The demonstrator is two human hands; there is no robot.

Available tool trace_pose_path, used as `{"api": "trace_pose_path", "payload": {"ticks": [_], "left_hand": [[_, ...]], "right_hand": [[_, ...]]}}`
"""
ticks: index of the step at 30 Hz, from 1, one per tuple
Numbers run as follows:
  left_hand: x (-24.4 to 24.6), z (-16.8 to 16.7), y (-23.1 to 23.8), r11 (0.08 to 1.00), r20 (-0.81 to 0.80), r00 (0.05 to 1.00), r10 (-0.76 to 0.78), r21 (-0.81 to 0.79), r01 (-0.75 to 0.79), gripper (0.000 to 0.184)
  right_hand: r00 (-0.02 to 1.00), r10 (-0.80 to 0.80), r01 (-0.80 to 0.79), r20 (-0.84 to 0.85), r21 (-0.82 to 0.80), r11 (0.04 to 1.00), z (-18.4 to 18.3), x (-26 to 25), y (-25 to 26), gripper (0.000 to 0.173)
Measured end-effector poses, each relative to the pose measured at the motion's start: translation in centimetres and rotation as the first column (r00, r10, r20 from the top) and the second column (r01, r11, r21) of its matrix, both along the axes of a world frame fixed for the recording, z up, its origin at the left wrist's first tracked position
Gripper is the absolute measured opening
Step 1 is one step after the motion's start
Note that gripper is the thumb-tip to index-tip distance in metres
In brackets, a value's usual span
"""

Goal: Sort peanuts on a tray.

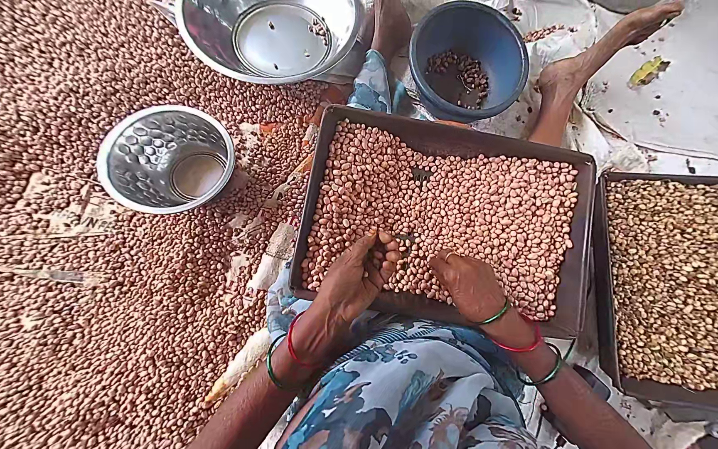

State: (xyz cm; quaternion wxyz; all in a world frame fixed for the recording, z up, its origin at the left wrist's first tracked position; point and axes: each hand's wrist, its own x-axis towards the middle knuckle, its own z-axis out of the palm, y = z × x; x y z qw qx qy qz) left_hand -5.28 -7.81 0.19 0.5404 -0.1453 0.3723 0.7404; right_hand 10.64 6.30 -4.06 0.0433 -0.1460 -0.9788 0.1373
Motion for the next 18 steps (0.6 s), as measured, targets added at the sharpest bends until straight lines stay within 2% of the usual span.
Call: {"api": "trace_pose_path", "payload": {"ticks": [3, 5, 6, 8, 9, 11, 12, 15, 18], "left_hand": [[-0.7, 0.5, -0.4, 0.998, -0.018, 0.998, 0.055, -0.01, -0.055, 0.04], [-0.8, 0.6, -0.4, 0.999, -0.065, 0.997, 0.043, -0.01, -0.044, 0.04], [-0.7, 0.6, -0.3, 1.0, -0.098, 0.995, 0.018, -0.012, -0.019, 0.04], [-0.5, 0.5, 0.0, 0.998, -0.129, 0.99, -0.063, -0.033, 0.059, 0.038], [-0.3, 0.4, 0.2, 0.994, -0.108, 0.989, -0.102, -0.047, 0.098, 0.038], [0.2, 0.0, 0.5, 0.99, -0.052, 0.99, -0.133, -0.063, 0.13, 0.041], [0.5, -0.1, 0.6, 0.991, -0.037, 0.993, -0.116, -0.064, 0.114, 0.044], [0.8, 0.0, 0.6, 0.999, -0.02, 0.999, 0.031, -0.034, -0.031, 0.045], [-0.5, -0.3, -0.7, 0.971, 0.078, 0.979, 0.189, 0.131, -0.198, 0.046]], "right_hand": [[0.996, 0.065, -0.058, -0.056, 0.117, 0.991, -0.8, 0.2, 0.0, 0.01], [0.995, 0.074, -0.066, -0.064, 0.11, 0.992, -0.8, 0.2, 0.7, 0.012], [0.998, 0.05, -0.048, -0.039, 0.046, 0.998, -0.2, 0.1, 1.2, 0.013], [1.0, -0.008, 0.009, 0.004, -0.205, 0.979, 2.4, -0.9, 2.4, 0.011], [1.0, -0.018, 0.012, -0.013, -0.343, 0.939, 4.0, -1.6, 2.9, 0.011], [0.993, 0.01, -0.077, -0.121, -0.572, 0.816, 6.4, -3.1, 3.4, 0.017], [0.984, 0.03, -0.135, -0.177, -0.621, 0.772, 6.8, -3.9, 3.5, 0.021], [0.971, 0.076, -0.194, -0.227, -0.564, 0.802, 4.7, -6.0, 2.7, 0.022], [0.955, 0.289, -0.271, -0.062, -0.571, 0.775, 0.8, -6.0, 0.4, 0.029]]}}
